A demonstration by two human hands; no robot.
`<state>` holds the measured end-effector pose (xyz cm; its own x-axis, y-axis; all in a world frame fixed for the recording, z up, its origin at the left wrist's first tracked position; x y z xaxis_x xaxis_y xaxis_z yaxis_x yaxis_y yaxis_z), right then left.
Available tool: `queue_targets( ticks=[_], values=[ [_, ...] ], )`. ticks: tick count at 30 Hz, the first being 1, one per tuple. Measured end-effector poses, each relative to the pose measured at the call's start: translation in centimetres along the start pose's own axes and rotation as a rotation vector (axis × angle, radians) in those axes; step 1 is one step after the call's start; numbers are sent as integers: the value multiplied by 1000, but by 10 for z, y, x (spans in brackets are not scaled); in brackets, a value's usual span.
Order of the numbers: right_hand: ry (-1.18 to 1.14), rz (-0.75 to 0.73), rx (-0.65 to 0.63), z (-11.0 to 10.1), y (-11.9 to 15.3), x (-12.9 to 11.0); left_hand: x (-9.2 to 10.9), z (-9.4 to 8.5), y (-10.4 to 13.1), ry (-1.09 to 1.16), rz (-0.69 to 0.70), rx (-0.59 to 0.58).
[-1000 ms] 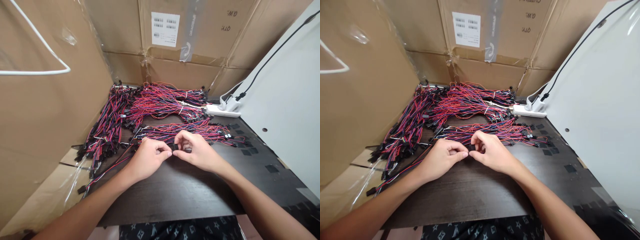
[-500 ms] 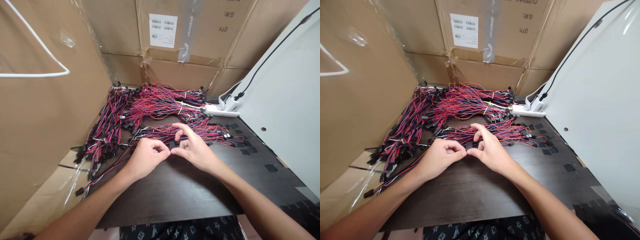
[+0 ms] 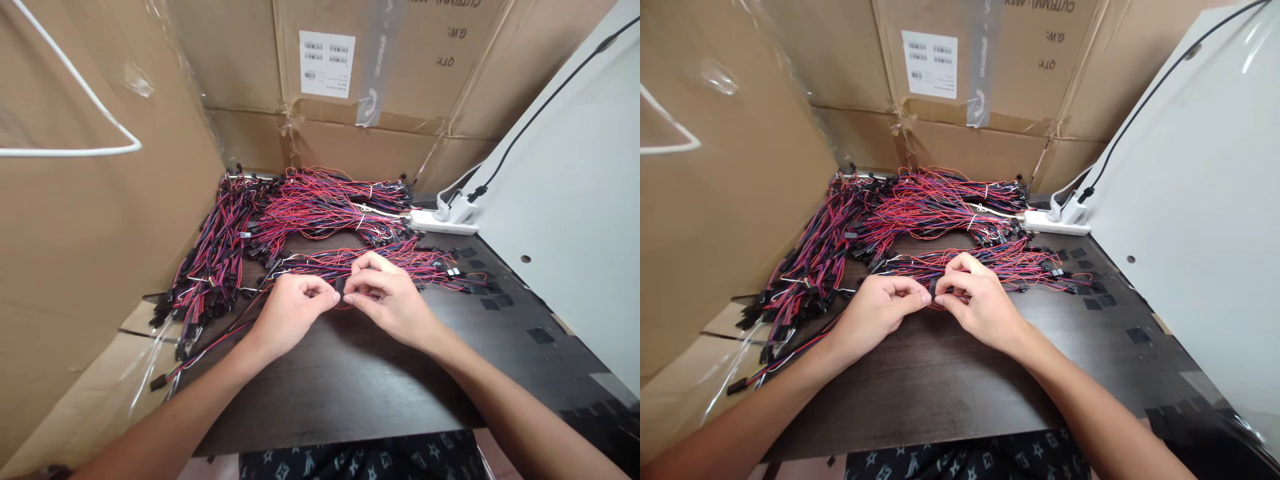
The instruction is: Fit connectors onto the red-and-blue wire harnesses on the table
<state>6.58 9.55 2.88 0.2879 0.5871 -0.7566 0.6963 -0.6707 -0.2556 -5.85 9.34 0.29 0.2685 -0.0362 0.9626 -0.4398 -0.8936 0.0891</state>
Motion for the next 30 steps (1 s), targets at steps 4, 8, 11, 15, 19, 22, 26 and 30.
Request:
queue_targets(
  ticks=[4, 8, 11, 15, 19, 22, 26, 30],
  values=[
    [20, 0, 17, 1, 0, -1, 2, -1, 1, -90, 14, 33],
    [22, 31, 18, 1, -1, 1, -2, -5, 3, -105, 17, 109],
    [13, 44, 10, 1, -1, 2, -2, -4, 4, -140, 38, 103],
    [-19, 59, -2, 2, -1, 5, 2, 0, 4, -206, 71, 65],
    [-40, 46, -36, 3, -1, 7, 10, 2, 4, -322, 130, 45],
    [-37, 43, -74, 4, -2, 7, 16, 4, 4, -400, 161, 15],
    [-38, 33, -122, 5, -2, 4, 17, 9, 4, -397, 152, -52],
    [-31, -13, -159, 7, -1, -5, 7, 11, 2, -194, 60, -126]
  ],
)
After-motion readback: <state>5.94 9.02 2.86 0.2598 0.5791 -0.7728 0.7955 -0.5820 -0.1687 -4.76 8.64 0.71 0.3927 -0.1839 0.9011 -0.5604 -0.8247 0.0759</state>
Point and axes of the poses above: each hand's wrist, its own y-axis away from the middle knuckle, its own z-axis out of the palm, x = y × z, the point moved 8 cm from there along -y, towards the middle knuckle, and after that the axes turned 15 degrees about -x, right-handed, at the moved point
